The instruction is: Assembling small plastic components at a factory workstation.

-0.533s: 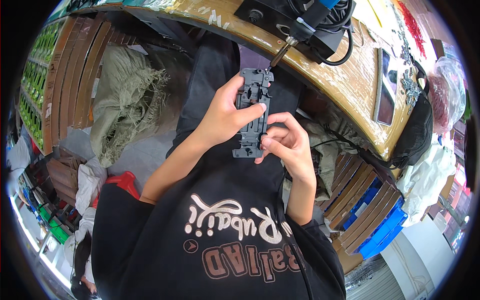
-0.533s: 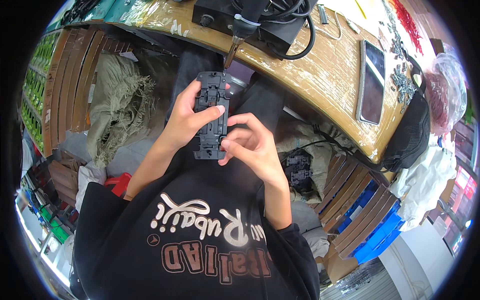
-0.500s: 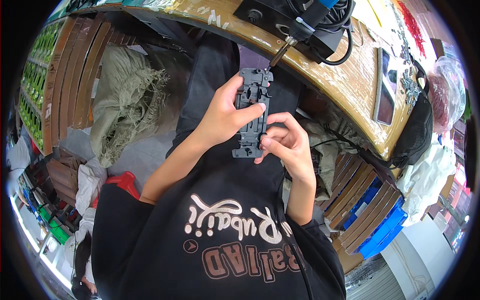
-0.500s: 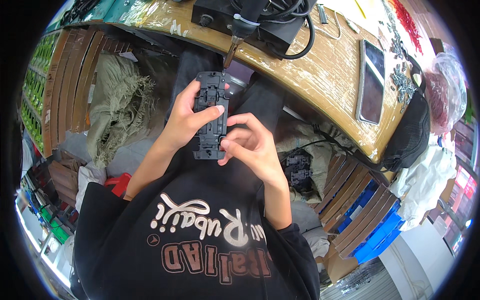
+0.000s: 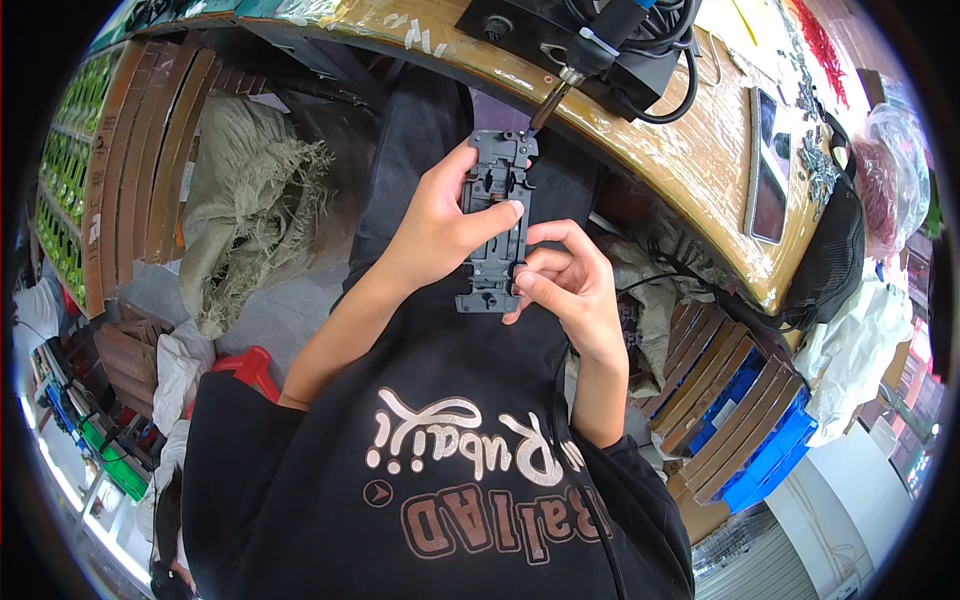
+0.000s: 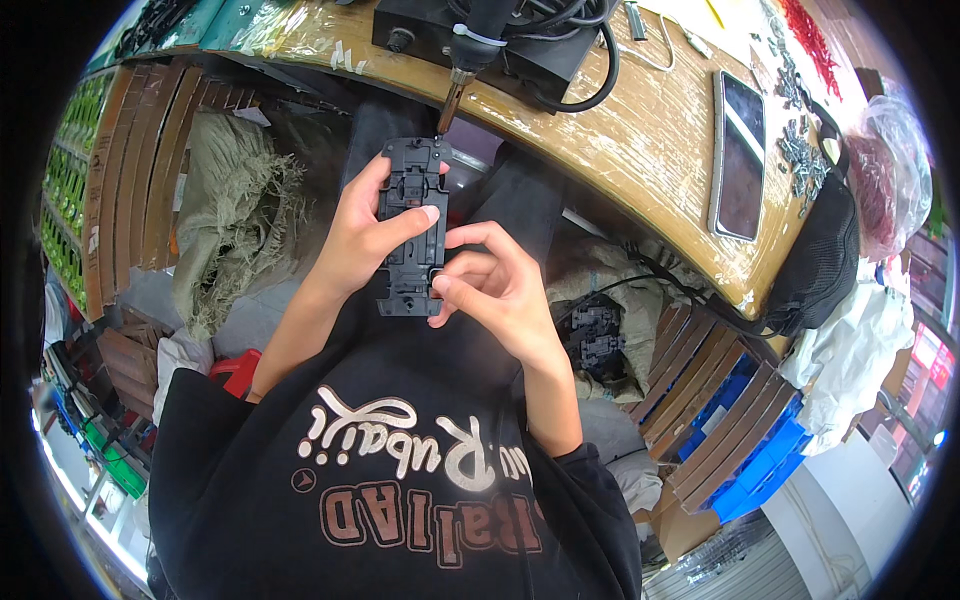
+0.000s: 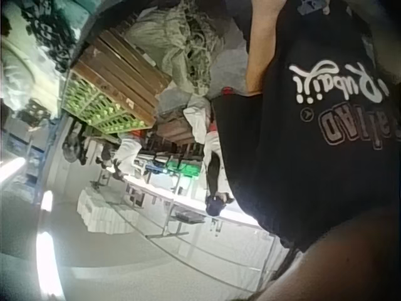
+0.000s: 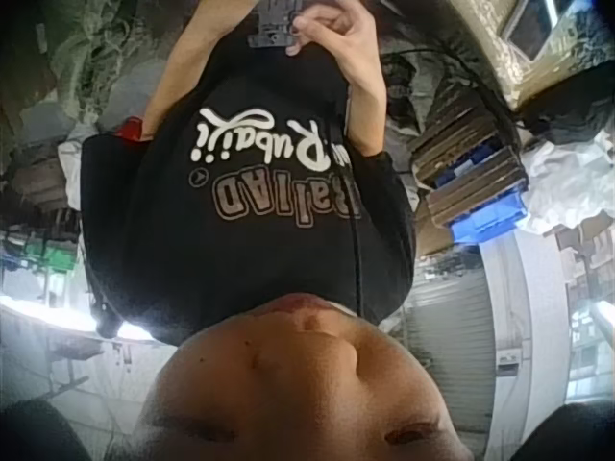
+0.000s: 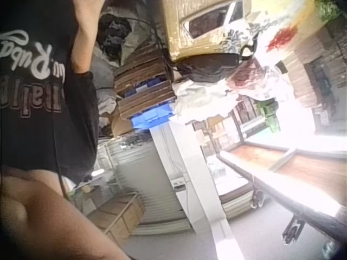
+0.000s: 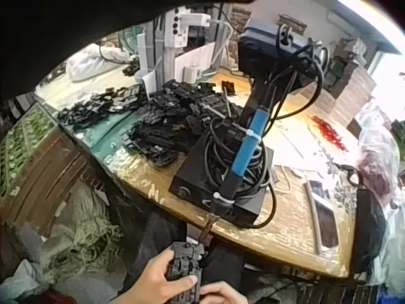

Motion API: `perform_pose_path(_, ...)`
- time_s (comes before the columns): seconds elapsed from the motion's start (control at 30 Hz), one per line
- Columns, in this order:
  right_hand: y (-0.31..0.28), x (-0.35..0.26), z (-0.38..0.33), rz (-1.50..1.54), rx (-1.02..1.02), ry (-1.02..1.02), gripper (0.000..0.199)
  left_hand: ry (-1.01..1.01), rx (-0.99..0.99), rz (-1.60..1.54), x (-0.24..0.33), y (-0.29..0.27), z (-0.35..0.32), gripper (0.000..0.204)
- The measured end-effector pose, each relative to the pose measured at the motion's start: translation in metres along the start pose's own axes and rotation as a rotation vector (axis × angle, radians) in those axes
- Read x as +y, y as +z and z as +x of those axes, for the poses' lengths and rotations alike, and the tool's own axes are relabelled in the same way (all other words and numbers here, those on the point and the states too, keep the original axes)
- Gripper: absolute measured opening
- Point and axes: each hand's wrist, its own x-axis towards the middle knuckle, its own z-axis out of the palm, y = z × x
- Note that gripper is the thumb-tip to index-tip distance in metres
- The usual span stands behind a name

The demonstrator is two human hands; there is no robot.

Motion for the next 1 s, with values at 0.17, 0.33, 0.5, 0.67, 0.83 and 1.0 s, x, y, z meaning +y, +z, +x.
perform_pose_path(0.17,-0.0027,0.0031,0.0026,0.006,0.009,0.019,0.031,-0.053,0.016,-0.007,-0.0013,0.0008,0.0031,0.032)
perform_pose_path(0.33,-0.0033,0.0027,0.0046,0.032,0.004,0.007,0.031,-0.066,0.022,-0.023,0.0001,0.0003,0.0049,0.031)
perform_pose_path(0.5,0.0014,-0.0012,0.0029,0.011,0.007,-0.023,0.031,-0.056,0.032,-0.041,0.0046,0.0011,0.0031,0.031)
perform_pose_path(0.67,0.0011,-0.0016,0.0038,0.012,0.002,-0.031,0.03,-0.074,0.027,-0.06,0.0057,0.0008,0.004,0.032)
perform_pose_path(0.83,0.0017,-0.0007,0.0044,0.02,0.011,-0.034,0.03,-0.084,0.016,-0.048,0.0054,-0.0004,0.005,0.032)
perform_pose_path(1.0,0.0018,-0.0015,0.004,0.03,0.012,-0.039,0.03,-0.08,0.02,-0.079,0.0046,0.0008,0.0053,0.032)
